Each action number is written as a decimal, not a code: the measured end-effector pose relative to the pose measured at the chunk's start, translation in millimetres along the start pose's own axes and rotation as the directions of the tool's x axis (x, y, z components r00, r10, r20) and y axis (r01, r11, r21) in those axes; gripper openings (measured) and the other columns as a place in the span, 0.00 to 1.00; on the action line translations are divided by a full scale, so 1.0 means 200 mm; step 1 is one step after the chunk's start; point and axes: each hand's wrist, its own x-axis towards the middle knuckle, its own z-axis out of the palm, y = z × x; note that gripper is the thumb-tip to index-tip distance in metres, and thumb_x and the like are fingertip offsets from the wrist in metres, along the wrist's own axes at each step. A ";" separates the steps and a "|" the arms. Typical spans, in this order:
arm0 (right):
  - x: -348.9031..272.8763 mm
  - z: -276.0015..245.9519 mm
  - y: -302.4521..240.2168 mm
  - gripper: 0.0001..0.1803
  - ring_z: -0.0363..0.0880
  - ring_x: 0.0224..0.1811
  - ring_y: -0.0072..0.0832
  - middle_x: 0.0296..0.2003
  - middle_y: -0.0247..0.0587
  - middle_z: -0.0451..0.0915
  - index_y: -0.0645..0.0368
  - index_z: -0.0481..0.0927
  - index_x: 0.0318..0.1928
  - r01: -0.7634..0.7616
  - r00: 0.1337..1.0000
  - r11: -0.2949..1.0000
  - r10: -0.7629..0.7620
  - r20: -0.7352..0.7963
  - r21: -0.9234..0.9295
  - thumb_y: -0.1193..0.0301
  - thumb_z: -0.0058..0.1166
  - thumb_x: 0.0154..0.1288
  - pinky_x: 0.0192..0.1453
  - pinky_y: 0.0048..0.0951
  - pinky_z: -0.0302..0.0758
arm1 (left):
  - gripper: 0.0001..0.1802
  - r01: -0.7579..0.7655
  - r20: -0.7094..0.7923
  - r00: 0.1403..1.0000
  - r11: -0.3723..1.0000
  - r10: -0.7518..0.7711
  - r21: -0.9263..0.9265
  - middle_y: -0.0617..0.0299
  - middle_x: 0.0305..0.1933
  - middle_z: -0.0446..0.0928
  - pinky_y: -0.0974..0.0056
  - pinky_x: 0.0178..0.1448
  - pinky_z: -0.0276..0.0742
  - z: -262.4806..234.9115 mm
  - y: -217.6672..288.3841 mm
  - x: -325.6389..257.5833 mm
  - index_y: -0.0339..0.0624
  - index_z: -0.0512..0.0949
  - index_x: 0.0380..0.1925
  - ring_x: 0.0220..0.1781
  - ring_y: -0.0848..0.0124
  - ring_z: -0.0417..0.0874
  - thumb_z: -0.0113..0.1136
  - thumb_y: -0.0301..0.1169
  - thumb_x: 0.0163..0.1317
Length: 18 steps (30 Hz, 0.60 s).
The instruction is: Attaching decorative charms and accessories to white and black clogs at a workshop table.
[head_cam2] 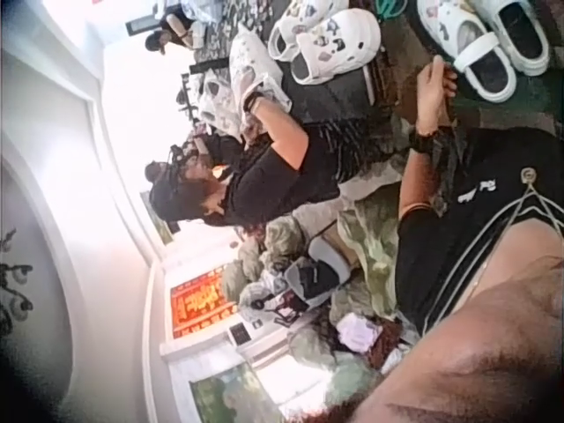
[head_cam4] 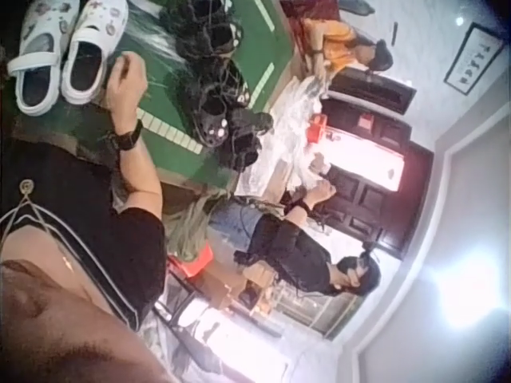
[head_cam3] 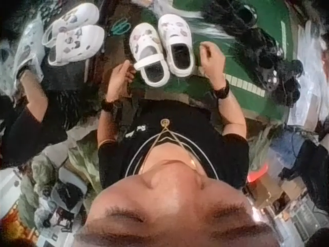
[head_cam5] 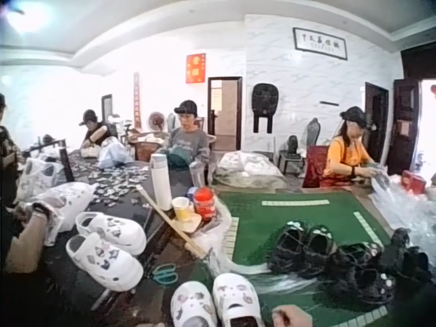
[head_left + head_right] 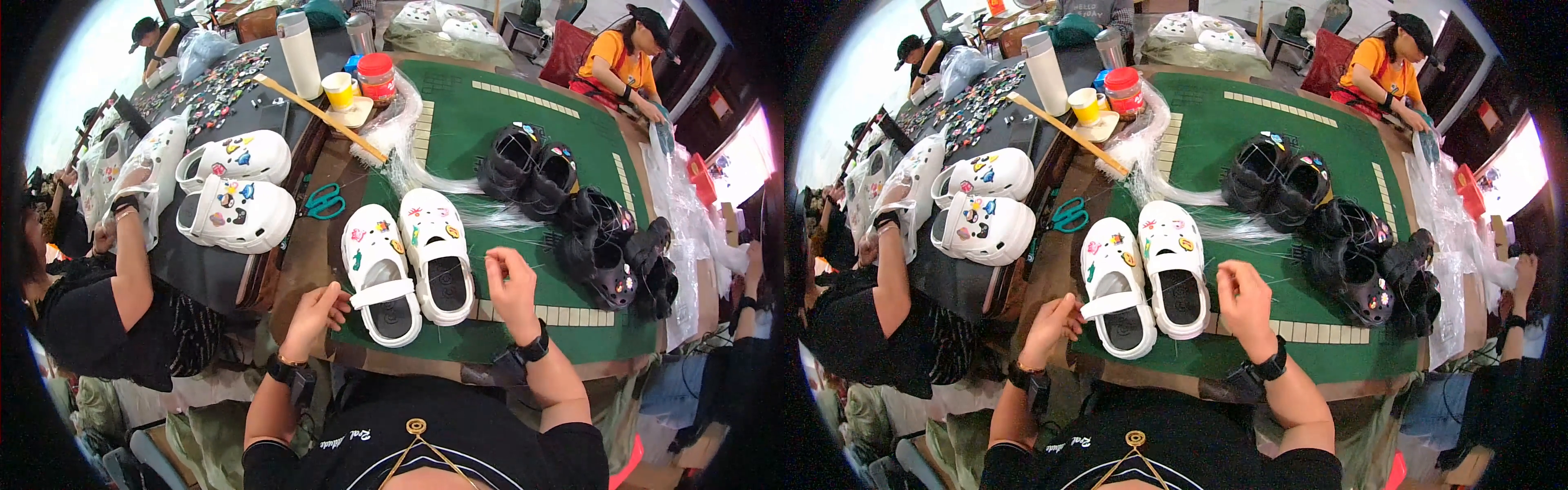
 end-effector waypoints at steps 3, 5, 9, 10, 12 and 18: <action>0.06 0.03 0.18 0.11 0.81 0.26 0.25 0.30 0.43 0.83 0.63 0.78 0.46 -0.312 0.946 0.945 0.299 0.121 0.100 0.69 0.54 0.69 0.31 0.26 0.76 | 0.26 0.044 0.007 0.999 0.997 -0.044 -0.062 0.63 0.33 0.79 0.71 0.30 0.73 0.03 -0.02 0.06 0.35 0.79 0.43 0.27 0.77 0.77 0.50 0.50 0.72; 0.08 0.07 0.26 0.17 0.80 0.27 0.20 0.30 0.40 0.84 0.64 0.75 0.51 -0.552 0.820 0.809 0.482 0.309 0.203 0.64 0.52 0.71 0.31 0.24 0.76 | 0.24 0.045 -0.001 0.999 0.995 -0.046 -0.093 0.63 0.32 0.79 0.71 0.30 0.73 0.05 0.00 0.07 0.36 0.79 0.43 0.27 0.77 0.77 0.50 0.49 0.72; 0.14 0.16 0.28 0.15 0.79 0.28 0.19 0.31 0.36 0.83 0.65 0.79 0.47 -0.558 0.817 0.773 0.448 0.362 0.302 0.65 0.54 0.70 0.34 0.22 0.75 | 0.16 -0.084 -0.079 0.994 0.986 0.073 -0.147 0.65 0.31 0.78 0.71 0.31 0.72 0.05 0.00 0.11 0.38 0.79 0.41 0.27 0.77 0.77 0.54 0.41 0.72; 0.15 0.18 0.29 0.15 0.79 0.28 0.19 0.31 0.36 0.83 0.65 0.79 0.47 -0.557 0.818 0.773 0.446 0.363 0.305 0.65 0.54 0.70 0.34 0.22 0.75 | 0.16 -0.085 -0.081 0.994 0.986 0.074 -0.145 0.65 0.31 0.78 0.71 0.31 0.72 0.06 0.00 0.12 0.38 0.79 0.41 0.27 0.77 0.77 0.54 0.41 0.72; 0.19 0.23 0.33 0.12 0.79 0.29 0.19 0.31 0.36 0.83 0.66 0.81 0.43 -0.501 0.860 0.798 0.415 0.297 0.334 0.68 0.57 0.67 0.34 0.22 0.75 | 0.11 -0.173 -0.153 0.977 0.969 0.147 -0.178 0.67 0.31 0.79 0.72 0.32 0.72 0.07 0.03 0.13 0.39 0.80 0.39 0.29 0.80 0.77 0.55 0.35 0.71; 0.34 0.22 0.21 0.08 0.80 0.34 0.20 0.34 0.38 0.83 0.68 0.79 0.41 -0.363 0.932 0.778 0.311 0.188 0.513 0.77 0.56 0.62 0.40 0.22 0.77 | 0.11 -0.548 -0.169 0.828 0.835 0.534 -0.046 0.68 0.32 0.78 0.75 0.35 0.71 0.15 0.20 0.14 0.34 0.80 0.44 0.31 0.82 0.74 0.52 0.30 0.72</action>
